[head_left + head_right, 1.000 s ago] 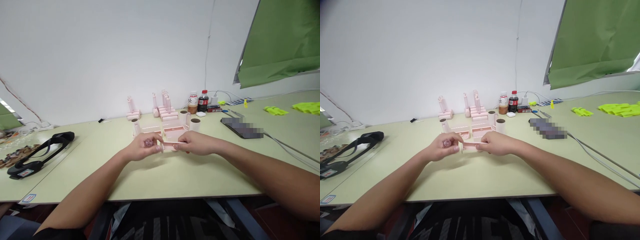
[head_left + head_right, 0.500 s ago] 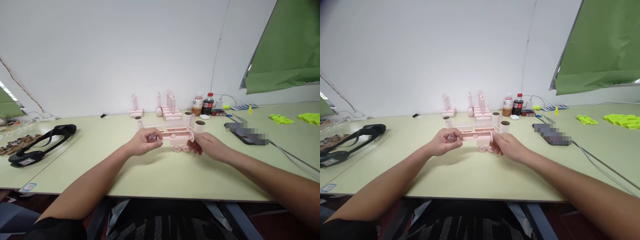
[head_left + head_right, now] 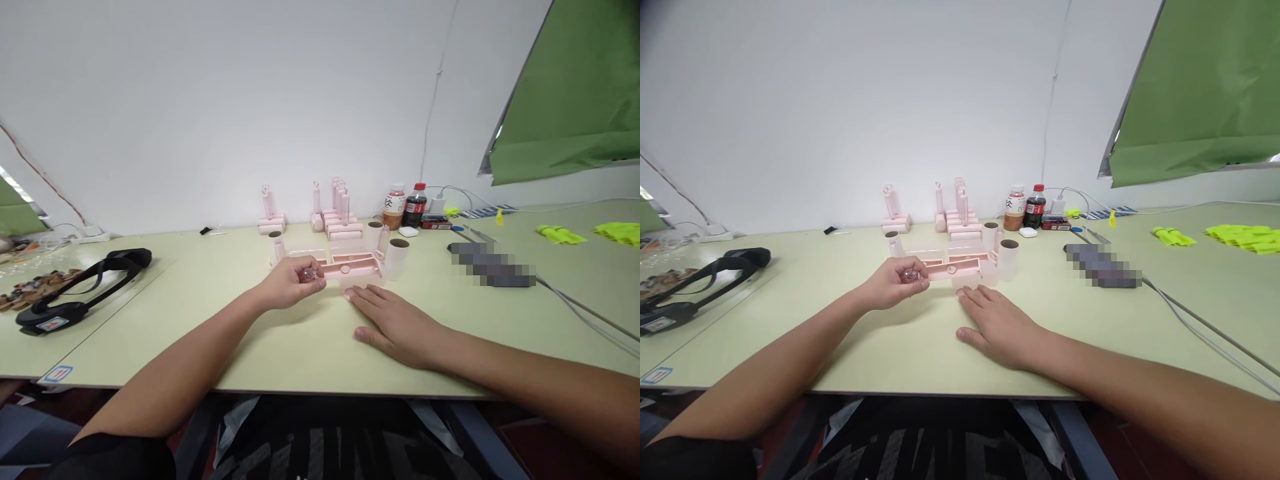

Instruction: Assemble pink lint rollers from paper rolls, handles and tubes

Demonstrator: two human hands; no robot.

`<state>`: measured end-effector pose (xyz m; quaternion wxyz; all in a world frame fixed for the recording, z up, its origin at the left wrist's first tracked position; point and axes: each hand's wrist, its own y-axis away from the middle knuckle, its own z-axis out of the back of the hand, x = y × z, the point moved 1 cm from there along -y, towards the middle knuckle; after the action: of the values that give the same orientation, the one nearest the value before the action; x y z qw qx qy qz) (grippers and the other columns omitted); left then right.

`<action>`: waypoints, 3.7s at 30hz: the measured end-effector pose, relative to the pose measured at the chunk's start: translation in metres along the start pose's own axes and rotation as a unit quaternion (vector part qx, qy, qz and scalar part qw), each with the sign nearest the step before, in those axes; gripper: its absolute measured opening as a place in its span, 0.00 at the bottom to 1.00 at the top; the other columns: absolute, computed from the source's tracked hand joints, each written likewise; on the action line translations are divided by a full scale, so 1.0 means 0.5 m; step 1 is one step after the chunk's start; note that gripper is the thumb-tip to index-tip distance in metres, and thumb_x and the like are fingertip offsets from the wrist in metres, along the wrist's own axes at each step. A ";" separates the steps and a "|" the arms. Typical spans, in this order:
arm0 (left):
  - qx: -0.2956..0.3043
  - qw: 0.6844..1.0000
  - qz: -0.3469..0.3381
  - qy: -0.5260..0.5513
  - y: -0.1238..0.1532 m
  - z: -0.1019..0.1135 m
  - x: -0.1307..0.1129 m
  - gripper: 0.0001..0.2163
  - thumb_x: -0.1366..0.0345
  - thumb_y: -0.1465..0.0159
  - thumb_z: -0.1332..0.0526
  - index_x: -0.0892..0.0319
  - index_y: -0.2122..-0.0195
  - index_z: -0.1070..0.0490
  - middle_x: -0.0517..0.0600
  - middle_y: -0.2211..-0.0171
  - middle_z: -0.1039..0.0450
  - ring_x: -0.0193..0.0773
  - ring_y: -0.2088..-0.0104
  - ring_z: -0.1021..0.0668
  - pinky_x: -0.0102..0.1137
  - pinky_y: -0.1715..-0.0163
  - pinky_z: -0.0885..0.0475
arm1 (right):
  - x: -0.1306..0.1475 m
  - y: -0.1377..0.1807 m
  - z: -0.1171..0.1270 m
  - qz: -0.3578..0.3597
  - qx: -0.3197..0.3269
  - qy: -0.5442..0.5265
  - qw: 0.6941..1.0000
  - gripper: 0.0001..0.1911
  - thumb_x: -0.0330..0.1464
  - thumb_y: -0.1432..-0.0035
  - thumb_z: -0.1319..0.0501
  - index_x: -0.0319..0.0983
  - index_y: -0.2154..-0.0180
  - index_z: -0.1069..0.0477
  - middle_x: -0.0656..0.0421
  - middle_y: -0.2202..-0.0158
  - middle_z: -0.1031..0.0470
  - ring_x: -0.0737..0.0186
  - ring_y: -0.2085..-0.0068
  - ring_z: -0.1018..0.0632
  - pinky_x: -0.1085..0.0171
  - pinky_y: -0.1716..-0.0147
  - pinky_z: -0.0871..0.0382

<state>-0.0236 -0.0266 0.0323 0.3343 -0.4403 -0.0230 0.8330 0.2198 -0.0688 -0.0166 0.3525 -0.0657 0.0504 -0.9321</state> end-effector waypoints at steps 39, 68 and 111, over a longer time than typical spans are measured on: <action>0.166 0.960 -0.067 -0.215 -0.030 -0.088 -0.003 0.14 0.68 0.42 0.42 0.56 0.56 0.25 0.49 0.65 0.22 0.39 0.68 0.25 0.29 0.70 0.36 | 0.014 0.020 0.012 -0.062 0.129 -0.073 0.987 0.44 0.60 0.44 0.48 0.53 0.32 0.57 0.48 0.29 0.63 0.21 0.34 0.63 0.22 0.47 0.57; -0.182 0.959 -0.066 0.207 -0.014 -0.025 -0.041 0.24 0.39 0.40 0.44 0.59 0.72 0.37 0.42 0.80 0.37 0.28 0.84 0.31 0.26 0.85 0.37 | 0.052 -0.047 0.102 0.029 -0.095 -0.157 0.983 0.29 0.48 0.41 0.42 0.40 0.42 0.36 0.48 0.50 0.25 0.48 0.52 0.25 0.53 0.55 0.31; -0.025 0.957 0.086 0.277 -0.013 -0.039 0.000 0.18 0.51 0.43 0.34 0.59 0.69 0.38 0.47 0.73 0.28 0.31 0.79 0.26 0.25 0.83 0.36 | -0.233 -0.004 0.062 -0.321 0.003 -0.268 0.908 0.11 0.39 0.47 0.40 0.39 0.72 0.35 0.57 0.74 0.26 0.66 0.79 0.30 0.67 0.81 0.42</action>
<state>-0.0056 -0.0266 0.0222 0.2431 -0.6623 0.0877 0.7033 0.3098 0.0087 0.0042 0.0344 -0.3245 -0.0730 -0.9424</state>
